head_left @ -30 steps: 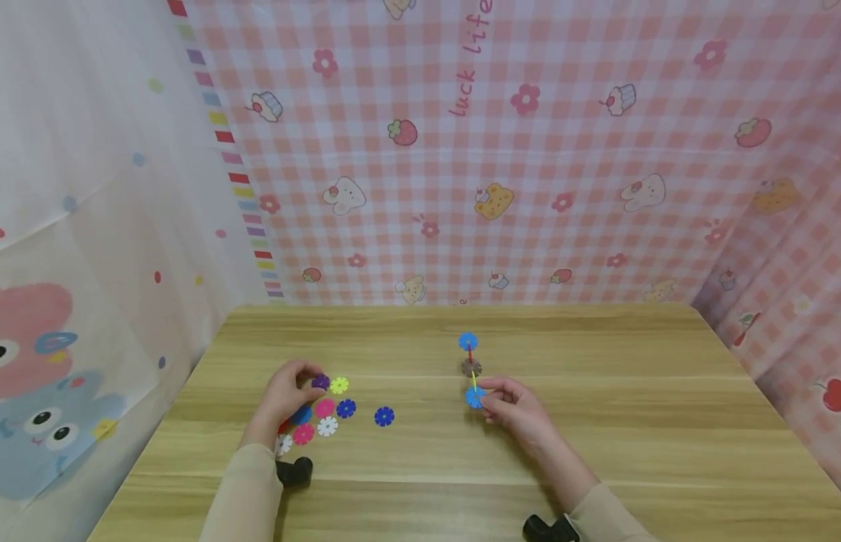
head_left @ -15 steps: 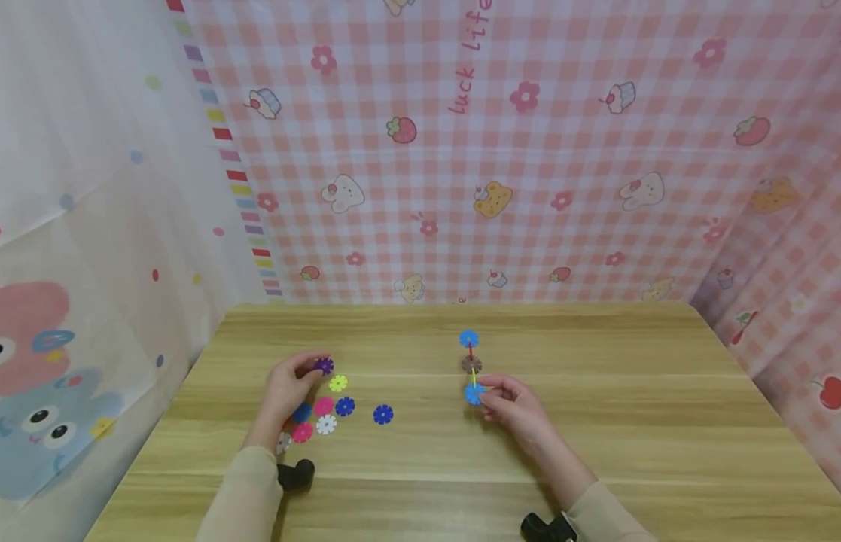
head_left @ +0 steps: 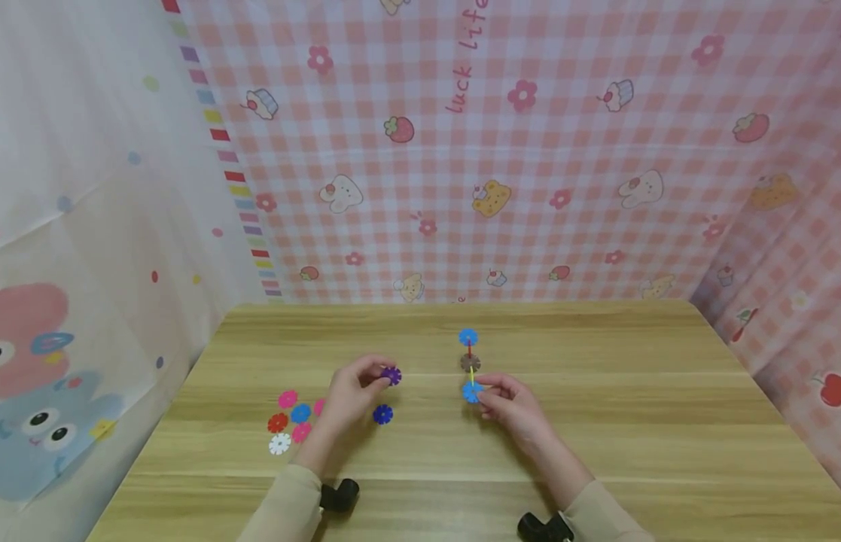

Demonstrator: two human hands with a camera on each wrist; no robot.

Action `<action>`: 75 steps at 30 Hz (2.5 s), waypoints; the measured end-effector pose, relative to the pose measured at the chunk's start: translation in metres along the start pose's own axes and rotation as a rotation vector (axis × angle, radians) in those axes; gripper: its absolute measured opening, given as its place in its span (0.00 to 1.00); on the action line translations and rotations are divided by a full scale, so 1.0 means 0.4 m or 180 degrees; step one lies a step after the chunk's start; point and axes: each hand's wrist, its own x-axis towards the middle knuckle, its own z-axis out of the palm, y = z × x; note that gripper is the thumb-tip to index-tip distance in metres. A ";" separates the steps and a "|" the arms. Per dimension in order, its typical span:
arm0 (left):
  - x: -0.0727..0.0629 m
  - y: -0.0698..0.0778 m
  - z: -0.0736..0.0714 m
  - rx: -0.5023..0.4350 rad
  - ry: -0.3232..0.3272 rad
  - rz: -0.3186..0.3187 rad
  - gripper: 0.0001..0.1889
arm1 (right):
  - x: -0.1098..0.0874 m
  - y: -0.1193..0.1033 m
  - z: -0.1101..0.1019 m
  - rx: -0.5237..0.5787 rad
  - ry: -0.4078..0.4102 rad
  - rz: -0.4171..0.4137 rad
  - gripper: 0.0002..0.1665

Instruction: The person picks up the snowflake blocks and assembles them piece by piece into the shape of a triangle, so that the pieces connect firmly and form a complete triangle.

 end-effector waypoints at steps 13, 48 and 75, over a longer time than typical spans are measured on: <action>-0.018 0.072 0.152 -0.0212 -0.0348 0.0047 0.14 | -0.002 0.008 0.003 0.0059 -0.0039 0.0002 0.19; -0.018 0.103 0.218 -0.0828 0.0035 -0.0429 0.07 | -0.011 -0.013 0.013 0.0674 -0.0301 0.0322 0.12; -0.022 0.098 0.242 -0.0525 0.0253 -0.0254 0.10 | -0.009 -0.012 0.022 0.0739 -0.0081 0.0471 0.11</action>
